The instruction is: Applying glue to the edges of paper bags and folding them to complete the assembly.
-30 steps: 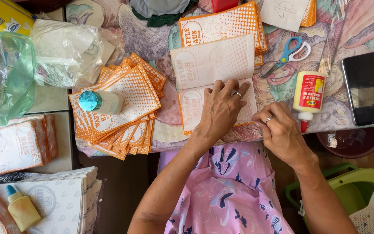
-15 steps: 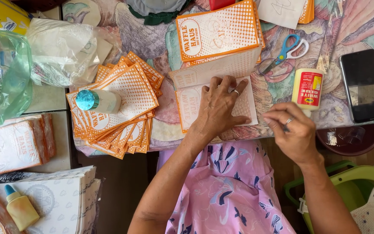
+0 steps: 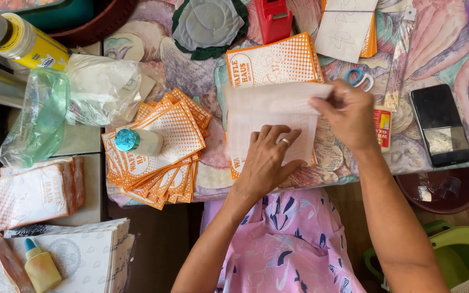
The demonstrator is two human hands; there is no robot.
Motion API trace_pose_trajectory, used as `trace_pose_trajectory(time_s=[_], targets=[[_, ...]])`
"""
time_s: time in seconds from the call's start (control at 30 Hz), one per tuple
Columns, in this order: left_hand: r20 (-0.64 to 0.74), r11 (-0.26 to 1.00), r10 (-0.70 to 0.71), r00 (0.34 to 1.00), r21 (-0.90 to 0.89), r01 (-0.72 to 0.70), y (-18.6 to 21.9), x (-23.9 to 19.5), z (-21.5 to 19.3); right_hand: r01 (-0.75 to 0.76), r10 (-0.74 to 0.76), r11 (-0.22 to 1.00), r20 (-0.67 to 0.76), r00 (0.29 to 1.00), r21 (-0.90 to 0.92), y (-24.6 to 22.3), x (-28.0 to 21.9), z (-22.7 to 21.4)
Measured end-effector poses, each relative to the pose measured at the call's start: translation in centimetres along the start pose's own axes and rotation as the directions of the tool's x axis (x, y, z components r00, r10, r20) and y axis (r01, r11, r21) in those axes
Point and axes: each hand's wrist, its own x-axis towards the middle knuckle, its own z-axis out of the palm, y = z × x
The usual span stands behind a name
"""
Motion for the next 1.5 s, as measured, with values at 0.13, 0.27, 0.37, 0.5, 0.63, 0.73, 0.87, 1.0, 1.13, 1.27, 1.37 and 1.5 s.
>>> trace_pose_trajectory(time_s=[0.13,0.27,0.37,0.5,0.63,0.73,0.87,1.0,1.13,1.27,1.37,1.5], targets=[[-0.13,0.998,-0.039,0.991,-0.056,0.032,0.2,-0.8,-1.3,-0.126,0.173,0.962,-0.187,0.967,0.241,-2.3,-3.0,-0.7],[-0.067,0.994,-0.083,0.994,0.072,0.088,-0.1,-1.1,-1.4,-0.288,0.413,0.858,-0.237,0.879,0.426,-4.2,-6.6,0.2],[-0.005,0.98,-0.111,0.994,0.163,0.111,-0.3,-1.7,-1.3,-0.353,0.436,0.867,-0.193,0.879,0.352,-3.6,-9.1,0.5],[0.011,0.959,-0.034,0.999,0.282,0.03,-1.0,-2.7,-1.1,-0.122,-0.094,0.838,-0.362,0.928,-0.532,-3.9,-11.0,0.0],[0.041,0.942,-0.009,0.999,0.334,-0.006,-1.0,-2.8,-1.2,0.053,-0.326,0.728,-0.276,0.904,-0.684,-5.7,-9.7,-0.1],[0.06,0.945,0.08,0.995,0.314,-0.095,-1.0,-2.6,-0.9,0.353,-0.408,0.729,0.043,0.912,-0.587,-6.2,-9.5,1.7],[0.101,0.921,0.076,0.992,0.375,-0.109,-1.0,-2.8,-0.5,0.389,-0.252,0.732,0.308,0.917,-0.56,-4.9,-9.1,2.2],[0.074,0.91,0.008,0.997,0.412,-0.038,0.2,-3.1,-2.3,0.318,-0.115,0.714,0.343,0.932,-0.624,-3.2,-9.7,1.5],[0.083,0.887,0.011,0.996,0.459,-0.048,0.2,-4.2,-3.0,0.288,-0.102,0.758,0.33,0.938,-0.585,-2.8,-10.0,1.6],[0.054,0.924,-0.079,0.995,0.38,0.053,-0.5,-5.2,-2.6,0.327,-0.147,0.75,0.336,0.93,-0.575,-3.1,-9.7,2.4],[0.029,0.936,-0.097,0.995,0.343,0.081,-0.8,-5.5,-2.3,0.351,-0.178,0.766,0.347,0.921,-0.538,-2.8,-9.6,3.0],[-0.03,0.955,-0.058,0.998,0.288,0.064,-1.7,-6.3,-1.0,0.34,-0.151,0.777,0.368,0.917,-0.529,-2.7,-9.3,3.0]])
